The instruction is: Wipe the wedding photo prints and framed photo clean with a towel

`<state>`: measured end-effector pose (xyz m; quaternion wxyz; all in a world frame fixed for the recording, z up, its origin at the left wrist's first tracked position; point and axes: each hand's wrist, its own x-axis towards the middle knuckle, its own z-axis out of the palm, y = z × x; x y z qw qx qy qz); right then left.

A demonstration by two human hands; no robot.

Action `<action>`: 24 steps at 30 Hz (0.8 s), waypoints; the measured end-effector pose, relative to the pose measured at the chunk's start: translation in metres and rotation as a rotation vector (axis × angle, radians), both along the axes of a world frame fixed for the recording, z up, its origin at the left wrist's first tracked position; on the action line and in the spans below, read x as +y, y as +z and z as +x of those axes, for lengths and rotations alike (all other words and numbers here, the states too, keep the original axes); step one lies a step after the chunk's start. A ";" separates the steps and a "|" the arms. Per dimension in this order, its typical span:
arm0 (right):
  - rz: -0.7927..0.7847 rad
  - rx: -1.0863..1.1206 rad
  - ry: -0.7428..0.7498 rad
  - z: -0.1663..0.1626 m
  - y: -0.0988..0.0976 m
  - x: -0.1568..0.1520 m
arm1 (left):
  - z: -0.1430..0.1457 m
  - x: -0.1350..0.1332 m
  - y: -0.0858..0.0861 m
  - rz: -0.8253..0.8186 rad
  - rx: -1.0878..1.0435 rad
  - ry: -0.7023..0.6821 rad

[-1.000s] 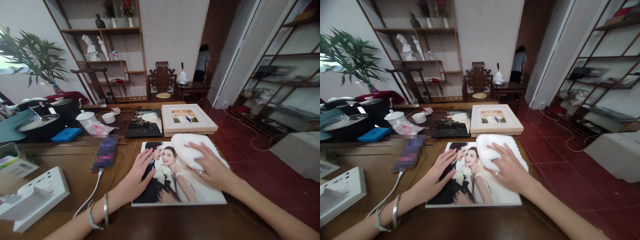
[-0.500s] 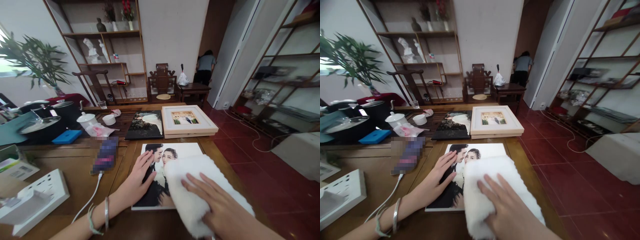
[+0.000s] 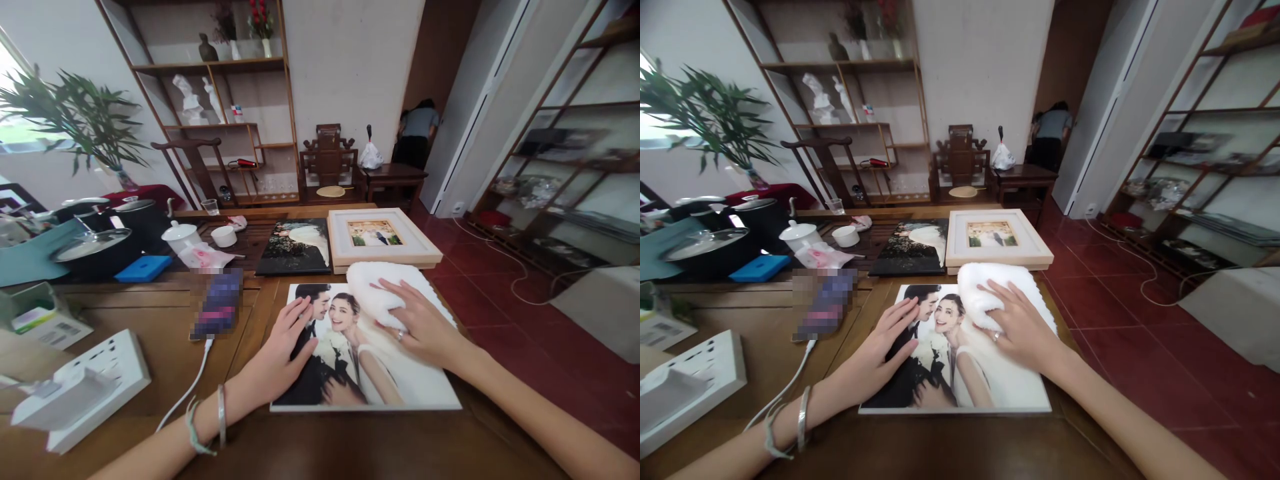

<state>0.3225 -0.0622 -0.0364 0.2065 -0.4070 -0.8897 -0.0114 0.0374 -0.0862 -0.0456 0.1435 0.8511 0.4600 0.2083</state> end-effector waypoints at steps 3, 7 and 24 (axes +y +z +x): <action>0.012 -0.032 0.032 -0.002 0.001 -0.007 | 0.001 0.000 0.000 -0.012 0.011 0.014; -0.033 -0.061 0.073 -0.010 0.006 -0.036 | 0.001 0.000 -0.001 -0.039 0.034 0.046; -0.093 -0.011 0.033 -0.012 0.024 -0.048 | -0.002 0.002 -0.002 -0.112 0.029 0.032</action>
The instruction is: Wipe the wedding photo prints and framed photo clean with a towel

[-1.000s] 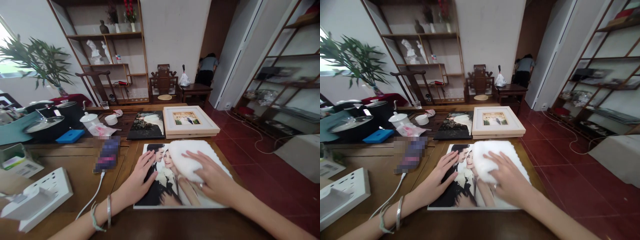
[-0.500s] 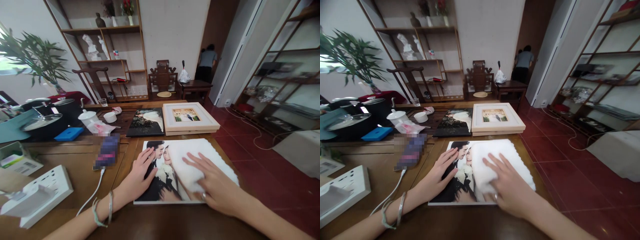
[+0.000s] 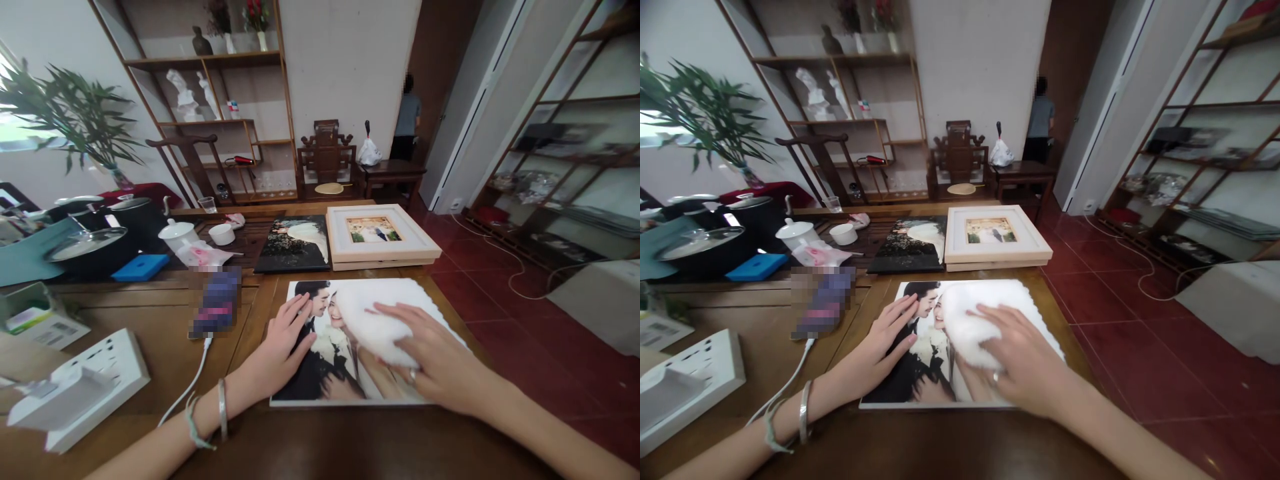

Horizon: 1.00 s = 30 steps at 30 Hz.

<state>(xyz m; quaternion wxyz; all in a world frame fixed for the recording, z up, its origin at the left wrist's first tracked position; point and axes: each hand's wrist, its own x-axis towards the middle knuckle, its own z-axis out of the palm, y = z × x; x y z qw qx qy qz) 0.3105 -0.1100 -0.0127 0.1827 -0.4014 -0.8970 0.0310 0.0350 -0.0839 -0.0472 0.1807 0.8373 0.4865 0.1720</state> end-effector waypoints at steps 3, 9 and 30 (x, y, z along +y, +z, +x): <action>0.080 -0.033 -0.082 0.004 -0.009 0.032 | -0.001 0.000 0.001 0.015 -0.004 -0.005; 0.076 -0.107 -0.016 0.000 -0.015 0.039 | 0.001 -0.002 0.002 0.026 0.004 0.029; 0.026 -0.006 -0.067 0.001 -0.012 0.042 | 0.001 0.001 0.004 0.159 -0.043 -0.005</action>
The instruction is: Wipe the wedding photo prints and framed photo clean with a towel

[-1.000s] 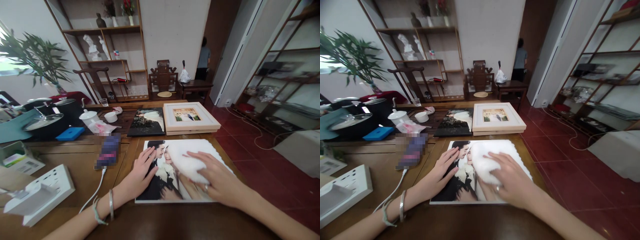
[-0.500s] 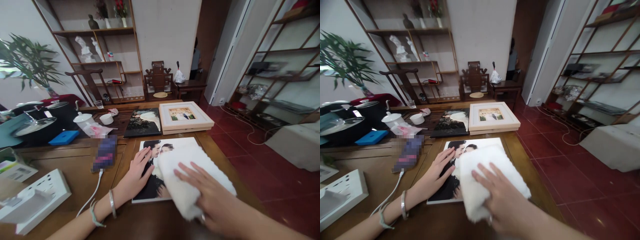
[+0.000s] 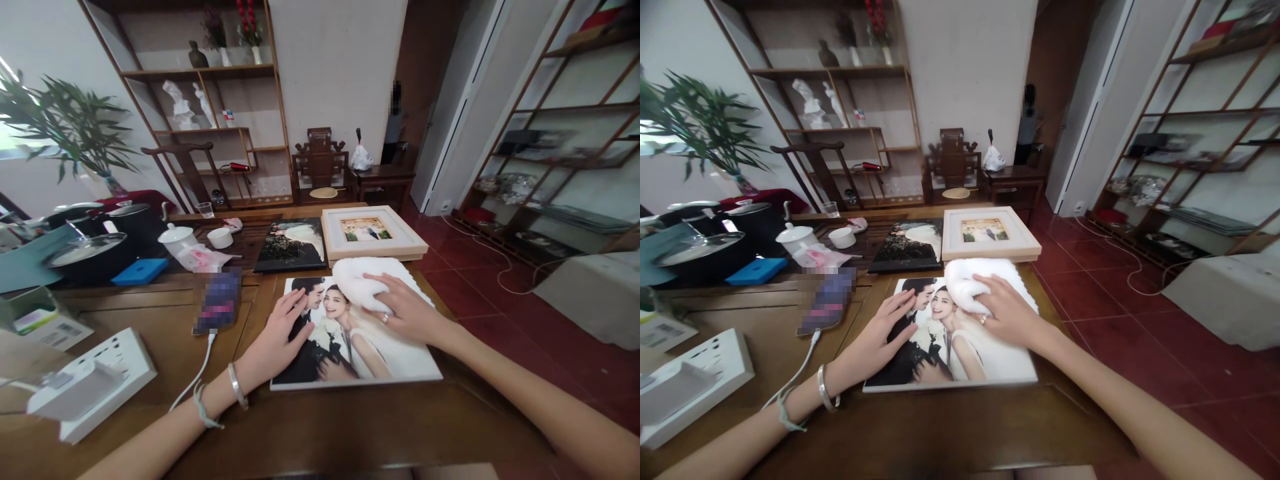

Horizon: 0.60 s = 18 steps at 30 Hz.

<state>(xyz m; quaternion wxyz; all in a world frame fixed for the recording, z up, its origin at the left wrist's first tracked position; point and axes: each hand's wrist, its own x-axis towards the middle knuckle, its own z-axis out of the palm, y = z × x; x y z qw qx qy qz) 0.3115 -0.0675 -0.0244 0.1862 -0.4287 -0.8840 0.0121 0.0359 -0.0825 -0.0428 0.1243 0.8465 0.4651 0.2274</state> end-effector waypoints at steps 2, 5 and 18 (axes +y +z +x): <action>0.024 -0.009 0.003 -0.004 -0.003 0.007 | 0.000 0.001 -0.001 0.019 -0.006 0.004; 0.011 -0.032 0.058 -0.011 -0.003 -0.005 | -0.001 0.002 -0.003 0.024 -0.018 0.003; -0.051 -0.058 0.286 0.000 -0.002 -0.072 | -0.002 0.004 -0.008 -0.053 -0.051 0.022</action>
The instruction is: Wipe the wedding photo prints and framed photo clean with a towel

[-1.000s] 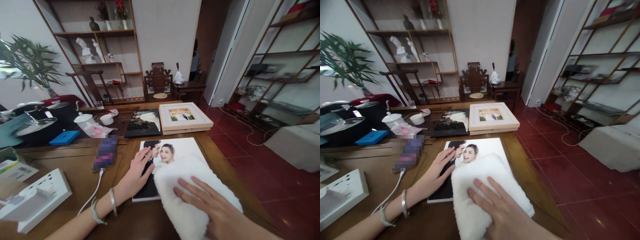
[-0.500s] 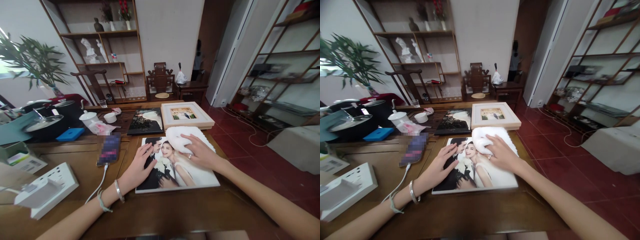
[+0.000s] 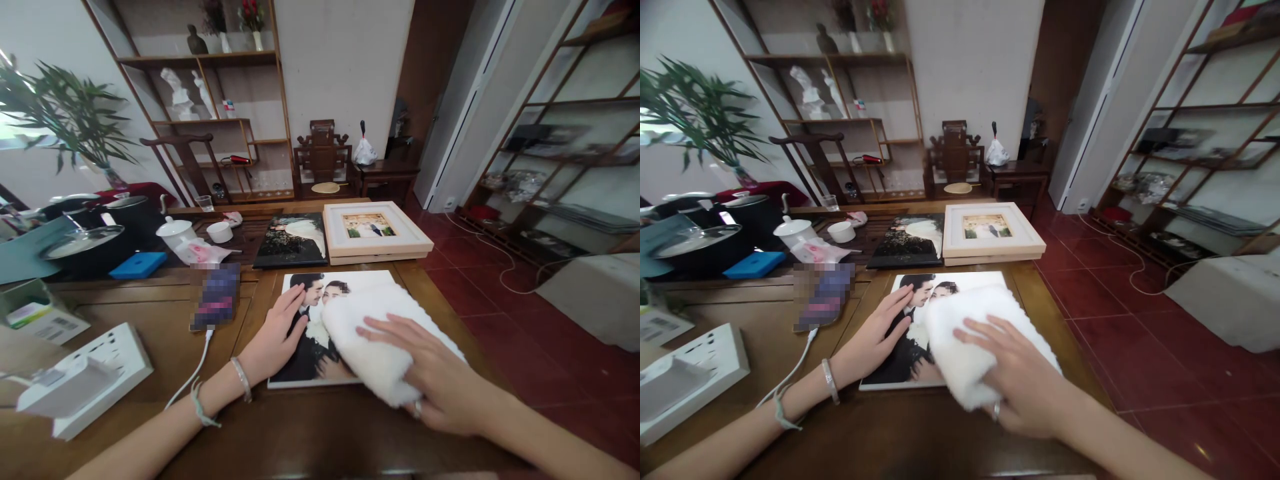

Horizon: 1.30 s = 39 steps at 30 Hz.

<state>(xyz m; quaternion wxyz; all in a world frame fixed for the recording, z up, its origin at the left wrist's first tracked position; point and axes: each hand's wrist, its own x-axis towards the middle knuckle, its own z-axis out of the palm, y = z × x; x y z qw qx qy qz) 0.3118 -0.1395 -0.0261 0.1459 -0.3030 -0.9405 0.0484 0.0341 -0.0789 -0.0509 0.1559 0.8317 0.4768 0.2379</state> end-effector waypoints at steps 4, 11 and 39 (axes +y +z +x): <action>0.098 0.074 -0.165 0.006 -0.002 0.049 | -0.001 0.003 -0.001 0.048 0.006 -0.033; 0.109 0.017 -0.208 -0.015 0.000 0.087 | -0.002 0.004 -0.001 0.034 0.016 -0.030; -0.009 -0.076 -0.166 -0.045 0.010 0.053 | -0.004 0.007 -0.004 -0.019 -0.012 -0.033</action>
